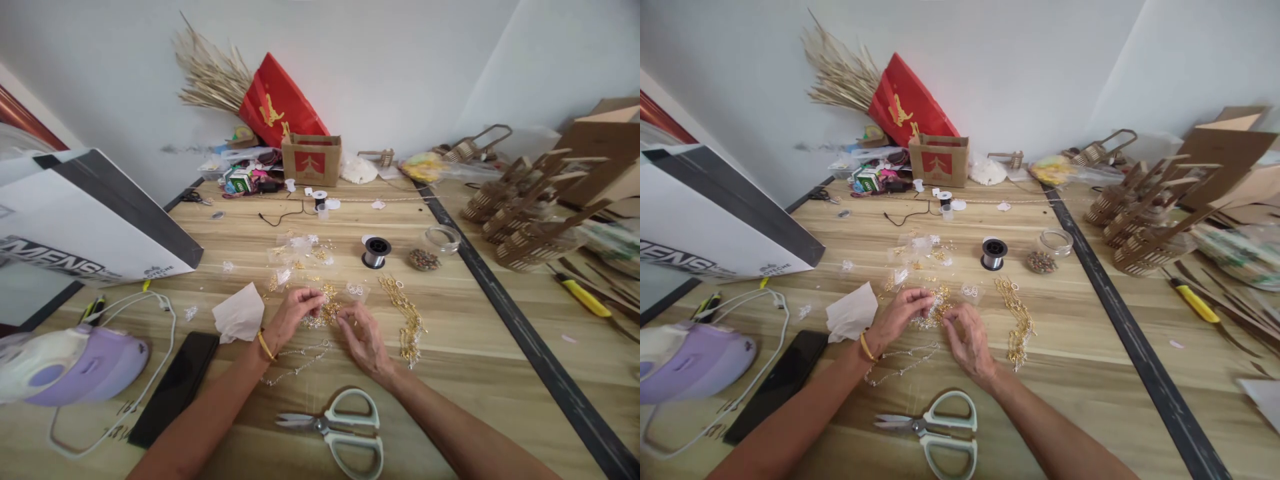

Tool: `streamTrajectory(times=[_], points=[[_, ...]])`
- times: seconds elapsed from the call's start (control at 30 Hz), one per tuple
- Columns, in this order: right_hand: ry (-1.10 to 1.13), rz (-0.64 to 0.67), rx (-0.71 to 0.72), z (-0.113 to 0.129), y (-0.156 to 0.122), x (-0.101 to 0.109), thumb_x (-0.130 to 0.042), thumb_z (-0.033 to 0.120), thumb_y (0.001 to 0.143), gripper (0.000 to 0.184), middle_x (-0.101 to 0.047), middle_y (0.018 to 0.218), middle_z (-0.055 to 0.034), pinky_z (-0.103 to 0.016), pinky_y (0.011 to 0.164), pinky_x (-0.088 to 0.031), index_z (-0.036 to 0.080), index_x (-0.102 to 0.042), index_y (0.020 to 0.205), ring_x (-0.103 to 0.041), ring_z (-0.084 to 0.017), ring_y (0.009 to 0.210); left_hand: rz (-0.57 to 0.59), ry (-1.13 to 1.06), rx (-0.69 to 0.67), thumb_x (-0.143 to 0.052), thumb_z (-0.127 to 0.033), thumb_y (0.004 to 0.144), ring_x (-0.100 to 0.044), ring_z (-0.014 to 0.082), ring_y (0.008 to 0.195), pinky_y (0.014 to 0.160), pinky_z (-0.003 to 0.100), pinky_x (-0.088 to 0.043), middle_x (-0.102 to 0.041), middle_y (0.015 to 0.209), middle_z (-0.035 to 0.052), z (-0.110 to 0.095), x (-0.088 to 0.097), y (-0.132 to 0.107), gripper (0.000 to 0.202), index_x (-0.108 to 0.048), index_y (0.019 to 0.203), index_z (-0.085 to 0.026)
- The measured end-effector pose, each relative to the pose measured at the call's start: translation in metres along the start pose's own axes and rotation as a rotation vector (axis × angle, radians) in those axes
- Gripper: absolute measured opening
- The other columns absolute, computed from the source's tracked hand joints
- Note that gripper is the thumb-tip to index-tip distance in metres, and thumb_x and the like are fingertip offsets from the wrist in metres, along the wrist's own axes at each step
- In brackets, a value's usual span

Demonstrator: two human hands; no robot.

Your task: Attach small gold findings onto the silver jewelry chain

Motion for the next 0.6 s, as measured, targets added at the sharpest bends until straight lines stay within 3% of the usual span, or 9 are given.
streamTrajectory(times=[0.2,0.6], points=[[0.010,-0.008,0.010,0.003,0.000,0.001,-0.049,0.019,0.091,0.008,-0.060,0.080,-0.0042,-0.032,0.070,-0.047,0.020,-0.056,0.087,-0.056,-0.017,0.076,0.017,-0.210,0.085,-0.077,-0.034,0.066,-0.052,0.0095,0.058,0.059,0.024,-0.040,-0.062,0.063,0.0000,0.016,-0.011,-0.020,0.026,-0.066,0.075,-0.011],[0.006,0.020,0.018,0.005,-0.001,-0.003,-0.050,0.022,0.091,0.009,-0.060,0.078,-0.0037,-0.032,0.068,-0.047,0.020,-0.057,0.086,-0.057,-0.017,0.075,0.074,-0.372,0.124,-0.082,-0.034,0.060,-0.058,0.0117,0.058,0.061,0.026,-0.042,-0.066,0.064,0.0032,0.028,-0.015,-0.022,0.032,-0.067,0.073,-0.009]])
Point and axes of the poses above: each hand's wrist, its own y-axis towards the middle knuckle, its own x-axis out of the back of the hand, z = x × y, the point moved 4 cm from there along y, towards the middle knuckle
